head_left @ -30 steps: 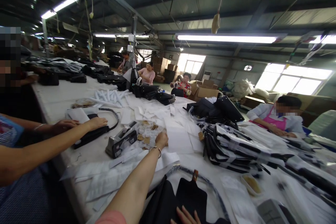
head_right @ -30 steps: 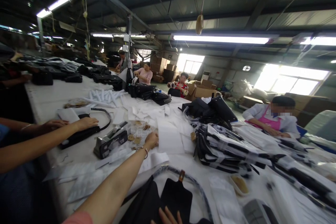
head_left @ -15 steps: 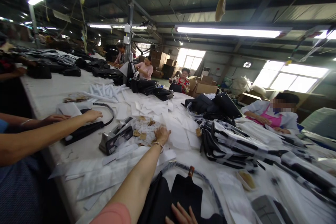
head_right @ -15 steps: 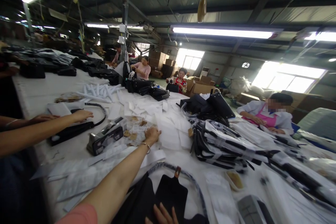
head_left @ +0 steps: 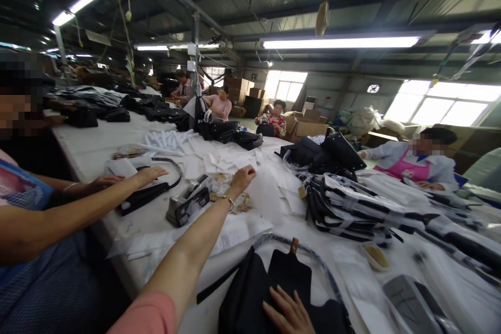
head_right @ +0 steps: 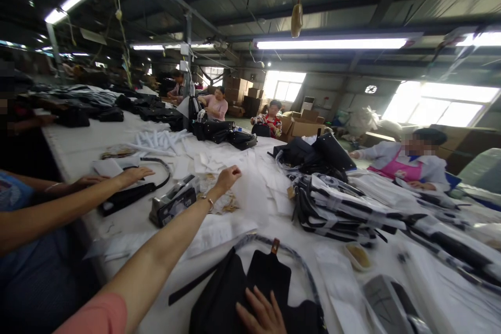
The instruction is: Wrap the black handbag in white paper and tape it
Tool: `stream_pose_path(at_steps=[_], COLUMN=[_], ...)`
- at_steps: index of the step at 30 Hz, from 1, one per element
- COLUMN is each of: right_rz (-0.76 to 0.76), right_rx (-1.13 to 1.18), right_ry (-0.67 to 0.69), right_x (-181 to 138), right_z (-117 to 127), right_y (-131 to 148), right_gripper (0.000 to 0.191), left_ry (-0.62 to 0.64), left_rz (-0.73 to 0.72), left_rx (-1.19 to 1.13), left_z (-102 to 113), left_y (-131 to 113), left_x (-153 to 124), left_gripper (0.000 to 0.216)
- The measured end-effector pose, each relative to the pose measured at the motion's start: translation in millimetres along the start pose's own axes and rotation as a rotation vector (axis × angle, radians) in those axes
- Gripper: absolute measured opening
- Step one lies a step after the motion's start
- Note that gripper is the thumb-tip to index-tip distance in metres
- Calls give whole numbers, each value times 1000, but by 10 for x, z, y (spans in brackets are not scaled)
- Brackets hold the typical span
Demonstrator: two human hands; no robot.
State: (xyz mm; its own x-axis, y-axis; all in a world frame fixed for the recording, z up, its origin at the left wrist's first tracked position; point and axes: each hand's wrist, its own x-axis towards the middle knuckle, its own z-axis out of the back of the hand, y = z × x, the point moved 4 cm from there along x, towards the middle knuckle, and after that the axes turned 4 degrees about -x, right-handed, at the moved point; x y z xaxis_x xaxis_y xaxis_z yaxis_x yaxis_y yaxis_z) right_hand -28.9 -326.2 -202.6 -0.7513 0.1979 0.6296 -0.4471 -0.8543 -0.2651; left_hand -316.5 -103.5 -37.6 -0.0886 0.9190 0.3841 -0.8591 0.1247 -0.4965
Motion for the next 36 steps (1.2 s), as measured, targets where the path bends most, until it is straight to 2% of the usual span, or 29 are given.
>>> stream_pose_path(at_steps=[4,8,14,19,21,24,27,29,31,33,36], right_rz=[25,-39,-96,-141,-142,-122,-101,-82,-90,-151,-298], right_rx=[57,73,162,181,183,186,171,163,175,195,220], right_ry=[118,198,167,169,176,193,186,161,153,158,179], right_x=[68,97,171,135,90,16,-40,-54,-53,-34,56], right_z=[117,207,316,335,311,245,179,168,193,265,429], right_y=[-41,18,53,58,46,8,-46,-57,-31,27,131], right_gripper=[67,77,75,70,71,73,73,73,71,63,47], left_ry=[-13,-43,-160,-63,-71,-22,29,-34,-24,66,253], left_rz=[-144,-185,-173,-271,-286,-401,-597,-772,-908,-1007,-1044], left_rx=[105,216,326,374,391,402,377,307,234,209,201], left_z=[207,354,647,704,741,773,767,751,661,501,244], left_y=[-28,39,-37,-208,-270,-466,-796,-1049,-1240,-1329,-1272], left_x=[-329,-623,-665,-673,-707,-841,-1156,-1492,-1898,-2325,-2845], left_gripper=[17,21,25,19,24,23,25,32,33,30,20])
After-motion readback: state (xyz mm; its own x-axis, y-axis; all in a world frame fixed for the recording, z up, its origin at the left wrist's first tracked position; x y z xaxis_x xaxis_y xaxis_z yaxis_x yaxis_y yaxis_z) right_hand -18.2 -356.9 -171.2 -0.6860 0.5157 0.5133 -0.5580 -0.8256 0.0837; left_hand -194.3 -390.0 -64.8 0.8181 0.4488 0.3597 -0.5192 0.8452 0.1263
